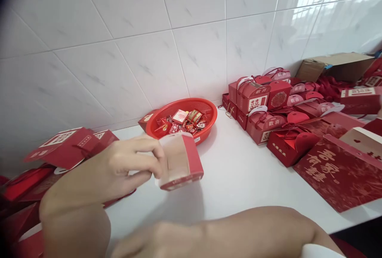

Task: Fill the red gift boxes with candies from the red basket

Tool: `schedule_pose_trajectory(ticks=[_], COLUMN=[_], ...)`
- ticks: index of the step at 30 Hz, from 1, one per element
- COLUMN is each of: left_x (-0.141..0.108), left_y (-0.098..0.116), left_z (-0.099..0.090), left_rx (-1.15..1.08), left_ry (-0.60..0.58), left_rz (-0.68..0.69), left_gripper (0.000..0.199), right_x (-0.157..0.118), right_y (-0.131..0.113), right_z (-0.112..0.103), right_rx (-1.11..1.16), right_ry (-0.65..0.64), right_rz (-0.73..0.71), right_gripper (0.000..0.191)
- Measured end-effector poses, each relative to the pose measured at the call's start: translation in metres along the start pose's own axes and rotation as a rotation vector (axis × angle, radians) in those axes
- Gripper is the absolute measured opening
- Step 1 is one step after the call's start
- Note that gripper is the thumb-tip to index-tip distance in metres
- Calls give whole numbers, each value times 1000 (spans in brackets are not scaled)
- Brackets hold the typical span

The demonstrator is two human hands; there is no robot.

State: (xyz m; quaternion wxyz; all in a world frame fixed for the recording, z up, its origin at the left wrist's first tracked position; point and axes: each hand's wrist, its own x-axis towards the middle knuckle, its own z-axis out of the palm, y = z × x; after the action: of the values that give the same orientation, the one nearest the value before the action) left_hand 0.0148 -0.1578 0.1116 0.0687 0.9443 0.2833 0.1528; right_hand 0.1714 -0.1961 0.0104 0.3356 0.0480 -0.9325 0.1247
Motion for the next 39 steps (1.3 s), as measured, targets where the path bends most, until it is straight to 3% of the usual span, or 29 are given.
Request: schedule_pose_trajectory(ticks=[1,3,6,13,17,19,22,28,35,39], left_x=[-3,-7,-7,-5,-9,-13,-16,-9,-12,-13], left_y=[1,1,-9,-46,-53,-55,-57,-59,-57,-64], left_z=[2,7,18,40,36,31,27,29,30,36], left_rx=[-19,-66,-144,-355,-331,-305,-290,-340,-312,-339], left_ry=[-14,-48,-111,-238,-296,-343,-390,-450,-437,-391], left_rz=[8,6,-54,-164,-267,-310,-344,-436,-632,-576], left_gripper=[34,32,32,48,47,40,32,29,78,81], right_x=[-1,-2,0,-2,-3,-5,-10,-21,-30,-31], right_y=[-2,1,19,54,56,59,65,77,87,89], right_z=[-19,-50,-73,-71,-74,-81,-92,-99,-97,-101], right_rx=[-47,-80,-78,32,-101,-105,-62,-56,-14,15], right_ry=[103,164,110,-293,-468,-515,-520,-503,-471,-478], right_rz=[118,189,295,542,733,794,870,1099,1115,1057], right_gripper=[7,11,16,16,14,23,36,30,38,53])
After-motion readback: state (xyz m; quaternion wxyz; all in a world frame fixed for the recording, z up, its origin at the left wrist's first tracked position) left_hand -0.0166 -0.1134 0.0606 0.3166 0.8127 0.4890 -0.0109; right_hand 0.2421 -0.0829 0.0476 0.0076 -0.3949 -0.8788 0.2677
